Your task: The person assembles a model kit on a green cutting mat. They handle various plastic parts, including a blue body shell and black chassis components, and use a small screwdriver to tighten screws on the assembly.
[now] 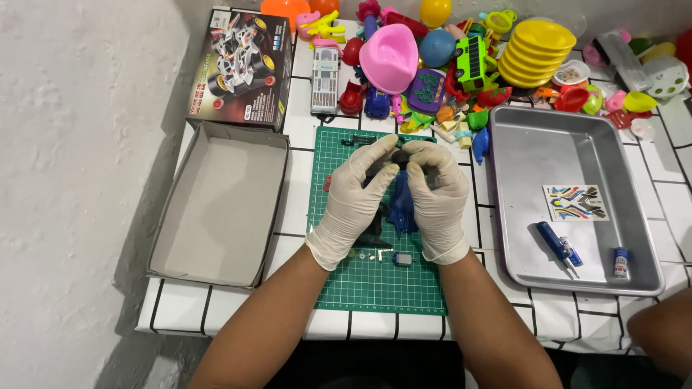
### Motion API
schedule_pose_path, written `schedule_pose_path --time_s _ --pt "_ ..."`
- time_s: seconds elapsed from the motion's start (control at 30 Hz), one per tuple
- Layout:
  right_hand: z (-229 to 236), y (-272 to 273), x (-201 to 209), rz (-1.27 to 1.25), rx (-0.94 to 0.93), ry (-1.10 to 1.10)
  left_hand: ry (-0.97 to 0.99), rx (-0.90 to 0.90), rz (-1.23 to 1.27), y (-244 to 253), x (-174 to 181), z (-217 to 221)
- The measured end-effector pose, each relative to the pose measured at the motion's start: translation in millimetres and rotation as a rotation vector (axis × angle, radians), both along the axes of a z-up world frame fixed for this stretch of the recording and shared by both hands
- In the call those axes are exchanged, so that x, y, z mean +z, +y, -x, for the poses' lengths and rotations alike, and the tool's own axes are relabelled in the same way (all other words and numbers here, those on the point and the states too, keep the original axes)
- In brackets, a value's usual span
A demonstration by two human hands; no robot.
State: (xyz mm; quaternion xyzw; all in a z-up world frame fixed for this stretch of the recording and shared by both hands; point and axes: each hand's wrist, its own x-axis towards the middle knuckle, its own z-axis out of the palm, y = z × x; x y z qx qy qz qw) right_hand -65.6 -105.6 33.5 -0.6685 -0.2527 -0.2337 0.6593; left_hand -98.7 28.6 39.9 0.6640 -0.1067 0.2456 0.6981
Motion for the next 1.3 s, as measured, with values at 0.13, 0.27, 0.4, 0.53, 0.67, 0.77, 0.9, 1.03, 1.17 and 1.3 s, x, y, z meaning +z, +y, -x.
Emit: schedule_pose_path --time_s 0.13,0.27,0.4,0.53,0.67,0.77,0.9,1.03,1.17,1.3 --pt "5 2 7 0.046 -0.046 -0.082 -0.002 -0.02 0.067 1 -5 -4" --pt "8 2 12 0.06 -0.064 -0.137 -0.014 -0.061 0.148 0 0 -2" --pt "8 0 8 0.077 -0.076 -0.154 -0.043 -0.072 0.143 1 1 0" --pt "11 1 10 0.052 -0.034 -0.136 -0.06 -0.042 0.118 3 6 3" --pt "7 2 7 -0.006 0.042 -0.066 -0.086 -0.013 0.094 6 8 5" --pt "4 -8 3 0.088 0.053 -0.053 -0.112 -0.016 0.106 5 7 4" --pt "7 -5 4 0.065 0.051 -0.038 -0.122 -0.014 0.107 5 11 8" --pt "9 -3 5 0.051 0.054 -0.02 -0.13 -0.007 0.099 6 11 8" --pt "9 -3 4 0.016 0.073 0.014 -0.144 -0.002 0.073 5 11 7" --pt "6 -5 -1 0.0 0.081 0.037 -0.142 -0.004 0.063 4 10 6"
